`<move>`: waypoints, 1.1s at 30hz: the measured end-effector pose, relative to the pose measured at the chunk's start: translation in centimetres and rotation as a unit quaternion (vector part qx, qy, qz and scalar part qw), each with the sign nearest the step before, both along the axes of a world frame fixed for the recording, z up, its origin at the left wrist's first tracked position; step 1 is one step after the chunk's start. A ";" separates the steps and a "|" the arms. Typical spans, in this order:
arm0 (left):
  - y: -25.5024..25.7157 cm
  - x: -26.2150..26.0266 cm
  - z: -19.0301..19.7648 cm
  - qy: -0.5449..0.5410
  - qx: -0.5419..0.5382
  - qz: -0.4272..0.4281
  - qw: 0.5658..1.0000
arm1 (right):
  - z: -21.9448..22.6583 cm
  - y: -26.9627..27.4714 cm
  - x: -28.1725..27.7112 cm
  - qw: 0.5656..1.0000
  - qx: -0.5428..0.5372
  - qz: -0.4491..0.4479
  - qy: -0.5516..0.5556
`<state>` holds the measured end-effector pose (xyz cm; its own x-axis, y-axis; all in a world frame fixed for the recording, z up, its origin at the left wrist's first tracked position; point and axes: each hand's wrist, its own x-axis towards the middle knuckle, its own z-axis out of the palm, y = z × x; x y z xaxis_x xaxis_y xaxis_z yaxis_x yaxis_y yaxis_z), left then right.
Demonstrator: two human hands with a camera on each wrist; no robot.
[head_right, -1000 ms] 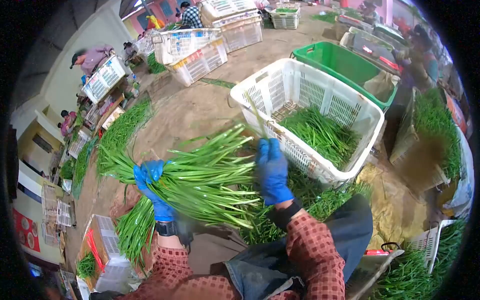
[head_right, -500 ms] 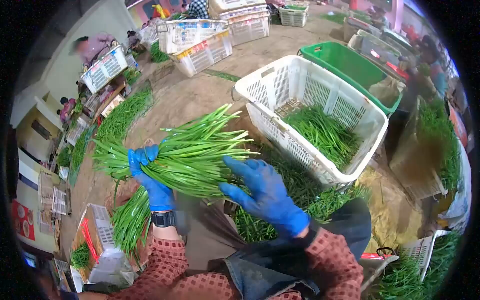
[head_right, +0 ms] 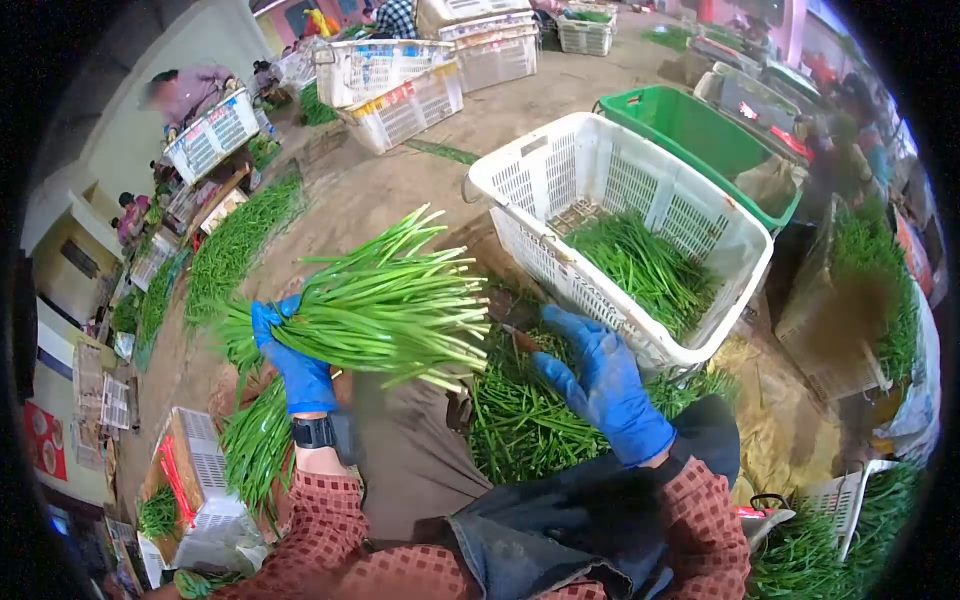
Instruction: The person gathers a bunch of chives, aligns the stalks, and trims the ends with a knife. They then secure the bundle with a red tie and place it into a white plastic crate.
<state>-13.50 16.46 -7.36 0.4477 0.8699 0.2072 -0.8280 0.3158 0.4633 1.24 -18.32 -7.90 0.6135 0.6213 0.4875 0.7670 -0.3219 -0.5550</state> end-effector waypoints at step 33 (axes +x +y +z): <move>-1.9 1.8 0.3 0.152 -0.055 0.055 0.985 | 1.1 -0.2 0.1 0.994 0.023 0.018 -0.102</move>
